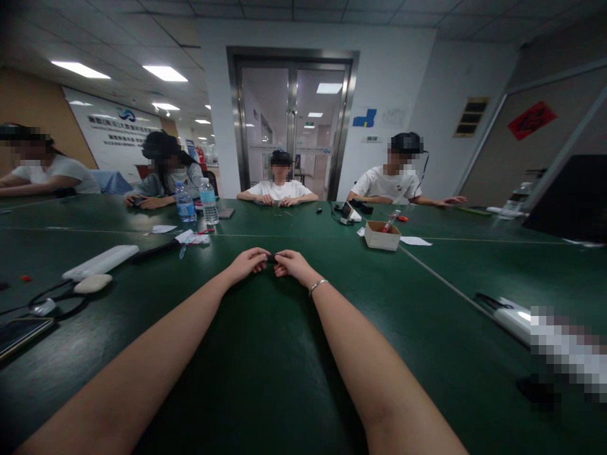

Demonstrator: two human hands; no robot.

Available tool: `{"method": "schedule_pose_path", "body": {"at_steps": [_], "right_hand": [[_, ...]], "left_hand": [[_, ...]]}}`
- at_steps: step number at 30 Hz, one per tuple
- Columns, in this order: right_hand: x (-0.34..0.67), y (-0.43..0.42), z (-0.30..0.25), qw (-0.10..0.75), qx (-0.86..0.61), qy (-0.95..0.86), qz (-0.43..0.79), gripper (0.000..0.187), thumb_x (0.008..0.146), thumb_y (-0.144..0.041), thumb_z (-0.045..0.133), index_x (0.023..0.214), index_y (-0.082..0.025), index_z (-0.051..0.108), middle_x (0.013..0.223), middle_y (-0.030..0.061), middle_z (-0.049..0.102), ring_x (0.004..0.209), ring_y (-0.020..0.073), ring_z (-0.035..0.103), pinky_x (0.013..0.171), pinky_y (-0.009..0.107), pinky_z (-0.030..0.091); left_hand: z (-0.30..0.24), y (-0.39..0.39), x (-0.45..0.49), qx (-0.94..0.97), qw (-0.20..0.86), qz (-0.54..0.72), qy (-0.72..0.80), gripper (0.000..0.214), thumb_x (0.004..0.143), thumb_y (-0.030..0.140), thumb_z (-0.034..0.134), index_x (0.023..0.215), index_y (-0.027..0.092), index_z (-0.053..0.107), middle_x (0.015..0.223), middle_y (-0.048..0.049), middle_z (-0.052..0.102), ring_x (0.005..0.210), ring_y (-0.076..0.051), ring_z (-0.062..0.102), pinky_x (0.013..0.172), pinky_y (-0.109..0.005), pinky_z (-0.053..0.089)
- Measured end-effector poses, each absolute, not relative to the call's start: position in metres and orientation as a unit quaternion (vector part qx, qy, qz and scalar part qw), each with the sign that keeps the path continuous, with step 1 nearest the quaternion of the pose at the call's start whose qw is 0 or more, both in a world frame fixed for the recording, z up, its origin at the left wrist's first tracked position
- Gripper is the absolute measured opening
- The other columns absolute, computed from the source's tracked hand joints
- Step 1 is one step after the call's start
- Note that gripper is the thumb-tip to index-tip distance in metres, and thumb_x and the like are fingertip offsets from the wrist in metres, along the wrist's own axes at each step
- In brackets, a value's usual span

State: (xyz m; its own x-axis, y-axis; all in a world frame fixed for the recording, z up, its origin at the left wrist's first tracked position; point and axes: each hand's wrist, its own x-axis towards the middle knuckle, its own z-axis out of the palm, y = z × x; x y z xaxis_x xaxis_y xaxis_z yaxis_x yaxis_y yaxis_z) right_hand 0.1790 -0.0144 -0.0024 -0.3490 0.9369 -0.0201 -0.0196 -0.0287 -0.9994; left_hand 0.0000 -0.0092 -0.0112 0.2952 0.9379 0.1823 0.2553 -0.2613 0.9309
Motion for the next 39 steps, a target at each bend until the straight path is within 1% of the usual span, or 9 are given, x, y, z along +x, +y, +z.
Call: {"method": "schedule_pose_path", "body": {"at_steps": [2,6,11,16,20,26,32,36,39], "right_hand": [[0.1791,-0.0139,-0.0027,0.403,-0.401,-0.57,0.593,0.007,0.091,-0.008,0.046,0.091,-0.009,0.052,0.062,0.0052,0.062,0.048,0.0097,0.06,0.049,0.017,0.053],[0.1792,-0.0146,-0.0022,0.403,-0.397,-0.571,0.595,0.006,0.09,-0.008,0.046,0.092,-0.009,0.052,0.062,0.0053,0.062,0.048,0.0097,0.06,0.049,0.017,0.053],[0.1792,-0.0173,-0.0005,0.404,-0.398,-0.569,0.596,0.006,0.091,-0.008,0.046,0.093,-0.008,0.052,0.062,0.0056,0.062,0.048,0.0098,0.06,0.05,0.018,0.054],[0.1782,-0.0173,0.0,0.403,-0.408,-0.568,0.59,0.006,0.09,-0.007,0.046,0.093,-0.008,0.051,0.061,0.0047,0.061,0.047,0.0094,0.059,0.049,0.017,0.053],[0.1777,-0.0168,0.0,0.402,-0.412,-0.569,0.587,0.007,0.091,-0.007,0.045,0.092,-0.008,0.051,0.061,0.0046,0.061,0.046,0.0091,0.059,0.049,0.017,0.053],[0.1781,-0.0177,0.0007,0.402,-0.407,-0.57,0.591,0.007,0.091,-0.007,0.045,0.093,-0.008,0.051,0.061,0.0047,0.061,0.047,0.0094,0.059,0.049,0.017,0.052],[0.1781,-0.0187,0.0006,0.405,-0.405,-0.566,0.593,0.007,0.09,-0.006,0.045,0.092,-0.009,0.051,0.061,0.0048,0.061,0.047,0.0097,0.059,0.05,0.017,0.053],[0.178,-0.019,0.0012,0.401,-0.409,-0.566,0.593,0.007,0.09,-0.006,0.045,0.092,-0.008,0.051,0.061,0.0052,0.062,0.048,0.0099,0.06,0.05,0.017,0.053],[0.1778,-0.0187,0.0015,0.401,-0.412,-0.567,0.59,0.007,0.09,-0.007,0.045,0.092,-0.008,0.052,0.061,0.0052,0.062,0.048,0.0098,0.06,0.05,0.017,0.053]], "left_hand": [[-0.0114,-0.0094,-0.0002,0.688,0.42,0.401,0.435,0.029,0.078,0.036,0.048,0.096,0.015,0.058,0.068,-0.0014,0.057,0.054,-0.009,0.049,0.052,-0.021,0.039],[-0.0112,-0.0102,-0.0009,0.696,0.406,0.403,0.433,0.031,0.073,0.032,0.056,0.101,0.018,0.057,0.082,-0.0024,0.058,0.058,-0.008,0.051,0.05,-0.02,0.039],[-0.0119,-0.0094,-0.001,0.701,0.412,0.398,0.426,0.03,0.078,0.037,0.05,0.098,0.015,0.057,0.072,-0.0024,0.057,0.056,-0.009,0.05,0.051,-0.021,0.039],[-0.0137,-0.0085,-0.0014,0.701,0.393,0.411,0.431,0.037,0.071,0.034,0.059,0.104,0.018,0.055,0.084,-0.0026,0.057,0.059,-0.009,0.052,0.05,-0.02,0.04],[-0.0138,-0.0084,-0.0012,0.701,0.399,0.404,0.431,0.032,0.076,0.037,0.053,0.1,0.016,0.056,0.077,-0.0026,0.058,0.057,-0.009,0.051,0.05,-0.021,0.039],[-0.0105,-0.011,-0.001,0.691,0.406,0.405,0.441,0.031,0.073,0.031,0.056,0.101,0.017,0.057,0.089,-0.004,0.058,0.059,-0.008,0.052,0.05,-0.02,0.04],[-0.01,-0.0115,-0.0007,0.695,0.404,0.405,0.436,0.029,0.077,0.034,0.051,0.098,0.016,0.058,0.082,-0.0038,0.059,0.057,-0.008,0.051,0.05,-0.02,0.039],[-0.0096,-0.0118,-0.0006,0.693,0.4,0.407,0.44,0.029,0.073,0.03,0.056,0.099,0.016,0.058,0.082,-0.0035,0.059,0.058,-0.009,0.052,0.05,-0.02,0.04],[-0.0099,-0.0108,-0.0005,0.693,0.403,0.404,0.44,0.028,0.076,0.032,0.052,0.097,0.015,0.058,0.075,-0.0029,0.058,0.057,-0.009,0.051,0.05,-0.02,0.04]]}}
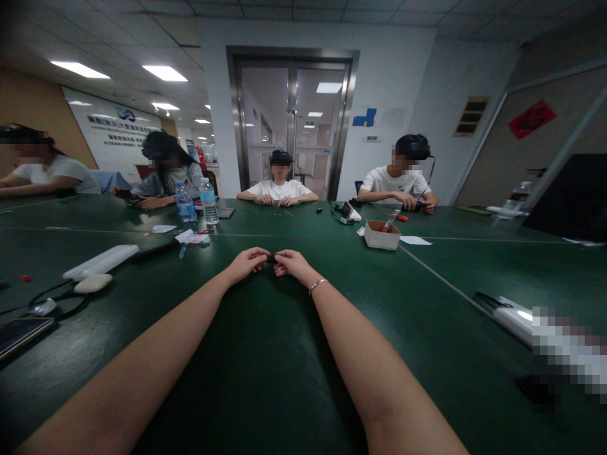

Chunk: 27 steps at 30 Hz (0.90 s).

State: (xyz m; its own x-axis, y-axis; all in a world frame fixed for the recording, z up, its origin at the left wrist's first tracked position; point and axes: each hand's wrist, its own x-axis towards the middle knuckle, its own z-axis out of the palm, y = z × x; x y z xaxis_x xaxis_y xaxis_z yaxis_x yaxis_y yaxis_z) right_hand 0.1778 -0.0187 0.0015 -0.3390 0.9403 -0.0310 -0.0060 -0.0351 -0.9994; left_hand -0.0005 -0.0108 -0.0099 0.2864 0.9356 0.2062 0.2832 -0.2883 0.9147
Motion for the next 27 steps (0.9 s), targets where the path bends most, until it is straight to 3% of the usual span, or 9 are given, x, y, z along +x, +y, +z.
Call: {"method": "schedule_pose_path", "body": {"at_steps": [7,14,20,27], "right_hand": [[0.1778,-0.0187,0.0016,0.403,-0.407,-0.567,0.592,0.007,0.09,-0.006,0.045,0.091,-0.008,0.051,0.06,0.0043,0.061,0.046,0.0088,0.058,0.049,0.016,0.053],[0.1784,-0.0183,0.0012,0.4,-0.402,-0.566,0.598,0.007,0.091,-0.007,0.045,0.091,-0.009,0.052,0.06,0.0046,0.061,0.047,0.0093,0.059,0.049,0.017,0.053],[0.1782,-0.0175,0.0009,0.399,-0.404,-0.571,0.592,0.007,0.091,-0.007,0.045,0.092,-0.008,0.052,0.061,0.0048,0.061,0.048,0.0096,0.06,0.049,0.017,0.053],[0.1788,-0.0161,-0.0011,0.403,-0.403,-0.572,0.59,0.007,0.09,-0.007,0.046,0.091,-0.009,0.052,0.061,0.0047,0.062,0.048,0.0092,0.06,0.049,0.016,0.053]], "left_hand": [[-0.0138,-0.0071,-0.0015,0.698,0.398,0.403,0.438,0.03,0.072,0.033,0.057,0.097,0.016,0.059,0.081,-0.0037,0.06,0.057,-0.009,0.052,0.048,-0.02,0.039],[-0.0119,-0.0092,-0.0009,0.701,0.403,0.397,0.435,0.032,0.077,0.041,0.05,0.094,0.014,0.059,0.07,-0.0028,0.059,0.056,-0.009,0.051,0.05,-0.02,0.039],[-0.0103,-0.0109,-0.0019,0.702,0.39,0.4,0.442,0.034,0.071,0.035,0.058,0.1,0.017,0.058,0.088,-0.0053,0.059,0.061,-0.01,0.053,0.051,-0.021,0.041],[-0.0124,-0.0094,-0.0025,0.702,0.391,0.403,0.438,0.032,0.074,0.037,0.055,0.098,0.016,0.059,0.082,-0.0048,0.06,0.059,-0.01,0.052,0.05,-0.021,0.041]]}}
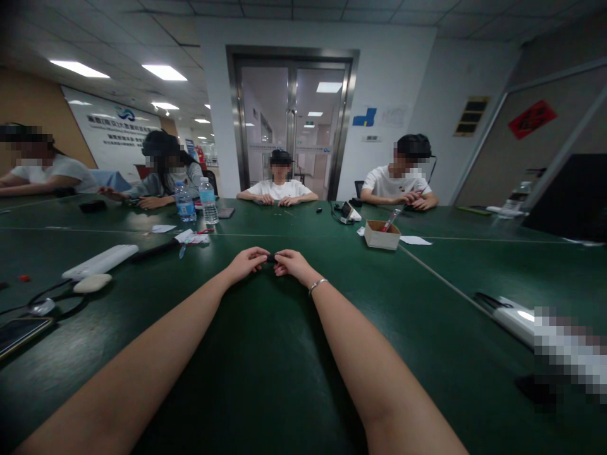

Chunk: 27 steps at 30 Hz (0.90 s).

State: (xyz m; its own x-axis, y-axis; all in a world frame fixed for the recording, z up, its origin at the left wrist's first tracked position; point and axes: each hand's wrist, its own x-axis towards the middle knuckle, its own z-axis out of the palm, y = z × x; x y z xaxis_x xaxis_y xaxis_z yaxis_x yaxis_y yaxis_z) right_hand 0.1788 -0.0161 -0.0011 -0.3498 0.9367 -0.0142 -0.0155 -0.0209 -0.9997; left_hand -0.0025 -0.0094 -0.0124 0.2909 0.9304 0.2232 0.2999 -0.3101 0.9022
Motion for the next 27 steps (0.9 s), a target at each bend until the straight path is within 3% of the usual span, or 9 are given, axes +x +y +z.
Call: {"method": "schedule_pose_path", "body": {"at_steps": [9,27], "right_hand": [[0.1786,-0.0173,-0.0004,0.402,-0.401,-0.569,0.595,0.007,0.09,-0.006,0.045,0.091,-0.009,0.052,0.061,0.0042,0.061,0.047,0.0087,0.059,0.049,0.016,0.053],[0.1793,-0.0135,-0.004,0.404,-0.405,-0.57,0.59,0.005,0.09,-0.009,0.048,0.091,-0.009,0.053,0.062,0.0049,0.062,0.048,0.0095,0.06,0.049,0.017,0.053]], "left_hand": [[-0.0121,-0.0098,-0.0022,0.701,0.388,0.409,0.437,0.033,0.069,0.028,0.059,0.1,0.017,0.058,0.094,-0.006,0.058,0.063,-0.01,0.052,0.048,-0.02,0.04],[-0.0104,-0.0105,-0.0002,0.684,0.415,0.401,0.446,0.031,0.075,0.038,0.053,0.093,0.014,0.059,0.071,-0.0032,0.059,0.059,-0.01,0.051,0.052,-0.021,0.039]]}}
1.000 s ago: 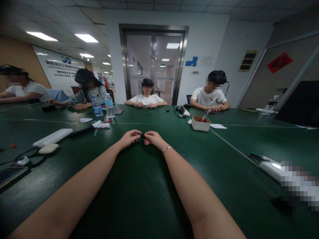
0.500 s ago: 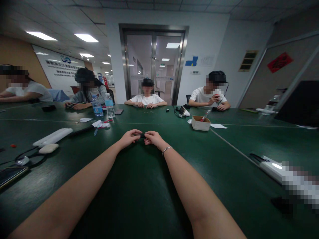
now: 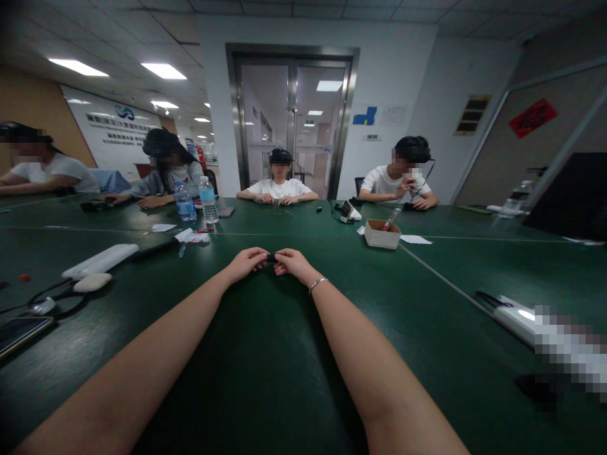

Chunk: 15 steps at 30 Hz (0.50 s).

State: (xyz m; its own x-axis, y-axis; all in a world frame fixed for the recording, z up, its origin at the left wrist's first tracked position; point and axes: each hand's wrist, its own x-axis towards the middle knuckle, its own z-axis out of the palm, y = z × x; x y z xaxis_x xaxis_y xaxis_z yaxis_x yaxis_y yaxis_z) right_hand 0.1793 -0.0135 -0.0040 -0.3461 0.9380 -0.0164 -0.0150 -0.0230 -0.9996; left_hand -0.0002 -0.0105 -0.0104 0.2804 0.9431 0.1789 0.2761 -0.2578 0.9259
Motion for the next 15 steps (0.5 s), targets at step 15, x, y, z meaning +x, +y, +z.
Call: {"method": "schedule_pose_path", "body": {"at_steps": [15], "right_hand": [[0.1792,-0.0137,-0.0035,0.404,-0.399,-0.572,0.592,0.007,0.09,-0.008,0.046,0.09,-0.009,0.053,0.06,0.0045,0.062,0.047,0.0094,0.059,0.05,0.017,0.053]], "left_hand": [[-0.0107,-0.0113,-0.0022,0.705,0.384,0.406,0.437,0.032,0.071,0.033,0.058,0.097,0.016,0.06,0.085,-0.0058,0.061,0.06,-0.01,0.053,0.05,-0.021,0.041]]}}
